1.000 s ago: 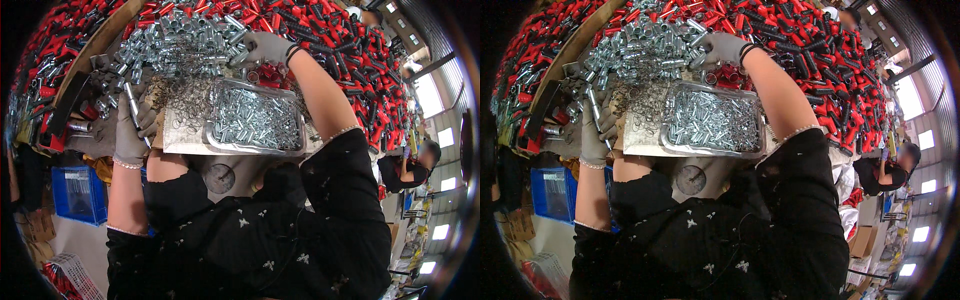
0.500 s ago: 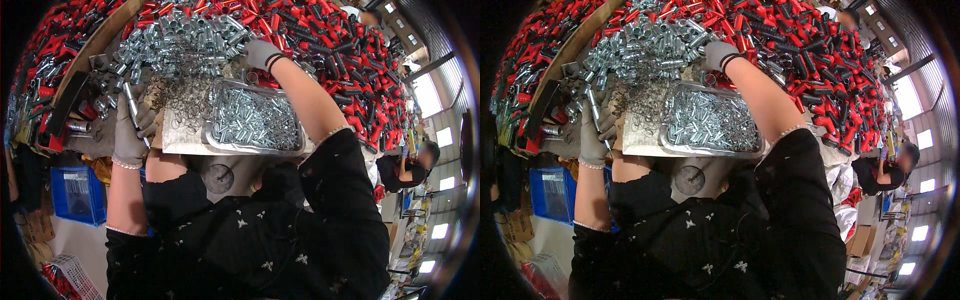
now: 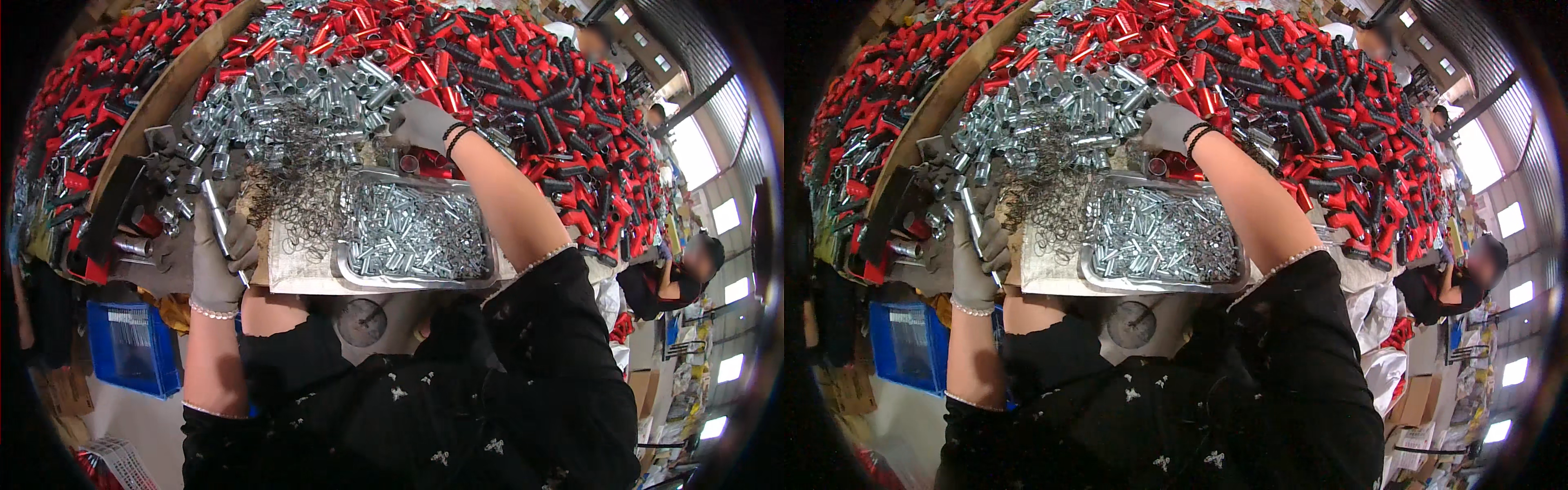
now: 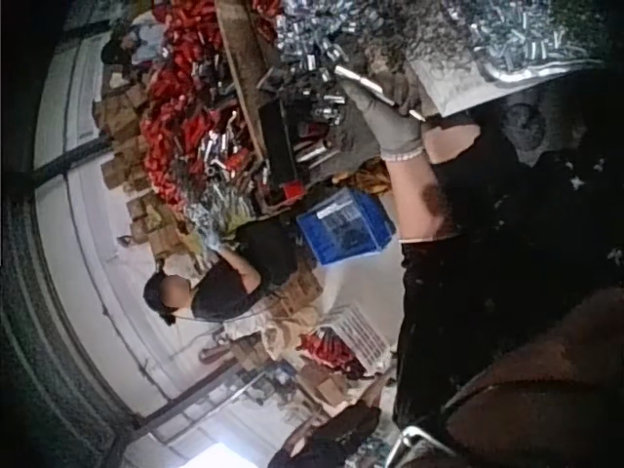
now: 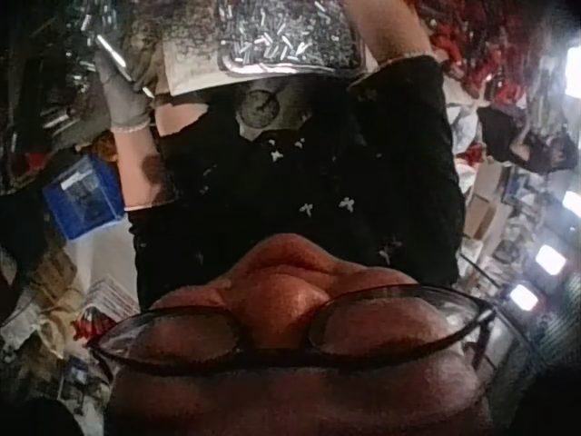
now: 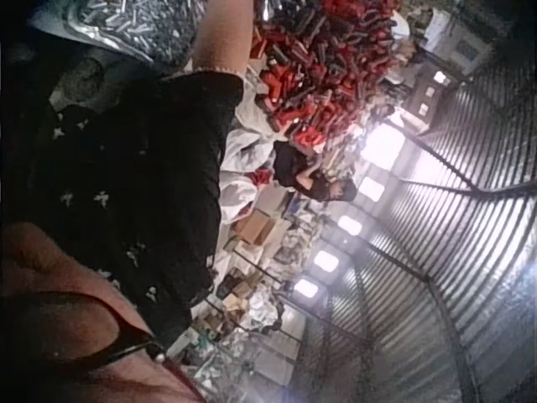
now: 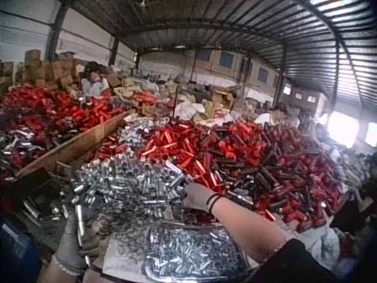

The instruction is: Assembling T-handle wrenches by inserting metal shafts into handles and securing them.

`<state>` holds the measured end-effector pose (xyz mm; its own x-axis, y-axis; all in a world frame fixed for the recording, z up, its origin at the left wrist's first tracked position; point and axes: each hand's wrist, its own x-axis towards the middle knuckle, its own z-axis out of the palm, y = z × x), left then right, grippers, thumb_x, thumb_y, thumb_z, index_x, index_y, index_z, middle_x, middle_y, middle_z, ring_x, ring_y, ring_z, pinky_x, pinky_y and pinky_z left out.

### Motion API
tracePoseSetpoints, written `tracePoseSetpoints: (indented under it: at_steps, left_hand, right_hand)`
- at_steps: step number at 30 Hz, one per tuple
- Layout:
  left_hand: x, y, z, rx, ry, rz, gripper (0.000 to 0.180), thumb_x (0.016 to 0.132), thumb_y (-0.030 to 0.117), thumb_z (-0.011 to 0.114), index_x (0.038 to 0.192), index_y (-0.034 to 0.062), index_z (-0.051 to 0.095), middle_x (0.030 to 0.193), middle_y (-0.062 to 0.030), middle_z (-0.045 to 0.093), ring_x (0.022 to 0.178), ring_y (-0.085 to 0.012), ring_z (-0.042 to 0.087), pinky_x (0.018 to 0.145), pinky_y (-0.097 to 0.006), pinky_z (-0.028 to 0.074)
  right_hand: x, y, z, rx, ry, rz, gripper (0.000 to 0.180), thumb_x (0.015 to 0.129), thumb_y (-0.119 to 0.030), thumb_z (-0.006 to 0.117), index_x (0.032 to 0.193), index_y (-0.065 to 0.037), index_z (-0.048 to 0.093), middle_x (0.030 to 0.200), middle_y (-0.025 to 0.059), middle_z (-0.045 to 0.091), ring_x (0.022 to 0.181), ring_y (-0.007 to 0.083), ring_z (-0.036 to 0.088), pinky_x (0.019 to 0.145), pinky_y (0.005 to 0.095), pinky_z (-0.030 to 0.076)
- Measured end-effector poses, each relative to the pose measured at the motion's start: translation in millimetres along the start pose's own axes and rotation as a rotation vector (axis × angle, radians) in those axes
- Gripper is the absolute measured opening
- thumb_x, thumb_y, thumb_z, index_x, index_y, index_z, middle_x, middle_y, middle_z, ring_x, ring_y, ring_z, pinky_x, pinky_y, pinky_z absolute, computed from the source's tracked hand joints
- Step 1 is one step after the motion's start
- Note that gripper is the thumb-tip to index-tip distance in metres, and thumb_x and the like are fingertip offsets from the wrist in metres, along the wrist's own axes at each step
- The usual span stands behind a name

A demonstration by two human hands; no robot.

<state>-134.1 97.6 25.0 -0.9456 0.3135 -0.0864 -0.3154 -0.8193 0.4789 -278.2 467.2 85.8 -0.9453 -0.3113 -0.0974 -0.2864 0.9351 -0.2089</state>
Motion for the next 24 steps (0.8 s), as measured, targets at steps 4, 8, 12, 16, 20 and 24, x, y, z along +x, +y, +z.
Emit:
tracePoseSetpoints:
  at_steps: [4,8,12,16,20,24]
  left_hand:
    - [3.8,1.9,-3.5,-0.005,0.019,-0.038,0.054,0.100,0.056,0.047,0.138,0.0170,0.052,0.060,0.0055,0.032,0.047,-0.0055,0.032,0.035,-0.019,0.024]
    - [7.0,0.5,-1.4,0.000,0.007,-0.032,0.054,0.101,0.054,0.046,0.138,0.0146,0.051,0.059,0.0056,0.032,0.047,-0.0049,0.033,0.035,-0.019,0.023]
    - [6.1,-0.7,-1.5,0.014,-0.035,0.004,0.061,0.102,0.050,0.048,0.144,0.0061,0.043,0.059,0.0061,0.032,0.046,-0.0035,0.031,0.034,-0.018,0.024]
    - [2.7,-1.1,1.4,0.018,-0.025,0.022,0.059,0.102,0.049,0.049,0.143,0.0072,0.044,0.059,0.0061,0.032,0.046,-0.0035,0.030,0.035,-0.018,0.023]
    - [5.5,-1.5,0.8,0.011,-0.038,0.021,0.057,0.102,0.049,0.049,0.141,0.0084,0.046,0.060,0.0060,0.032,0.046,-0.0031,0.029,0.035,-0.018,0.023]
    - [4.0,-1.7,-0.9,0.002,-0.018,0.012,0.055,0.102,0.049,0.049,0.140,0.0087,0.047,0.060,0.0062,0.032,0.046,-0.0030,0.029,0.035,-0.017,0.022]
  right_hand:
    - [-11.0,-25.9,-3.5,-0.109,-0.119,0.082,0.037,0.074,-0.028,0.072,0.098,0.000,0.074,0.099,0.0193,0.072,0.096,0.0311,0.070,0.085,0.0397,0.054]
    - [-15.7,-26.4,-1.6,-0.044,-0.214,0.115,0.040,0.076,-0.035,0.071,0.095,0.001,0.074,0.098,0.0193,0.073,0.092,0.0328,0.070,0.085,0.0402,0.054]
    - [-10.3,-19.4,-1.7,-0.143,-0.344,0.039,0.044,0.078,-0.036,0.070,0.099,0.002,0.073,0.096,0.0157,0.073,0.079,0.0236,0.072,0.076,0.0392,0.057]
    - [-15.9,-10.8,-10.3,0.404,-0.071,0.174,0.037,0.078,-0.020,0.072,0.099,0.009,0.066,0.094,0.0155,0.067,0.074,0.0206,0.069,0.048,0.0346,0.055]
    - [-9.1,18.4,8.6,0.432,0.017,0.011,0.048,0.081,-0.017,0.068,0.124,0.001,0.057,0.102,0.0151,0.064,0.076,0.0220,0.065,0.051,0.0348,0.056]
    - [-14.4,6.6,0.3,0.472,0.029,-0.135,0.055,0.084,-0.008,0.062,0.138,-0.015,0.052,0.107,0.0145,0.063,0.084,0.0237,0.063,0.075,0.0366,0.058]
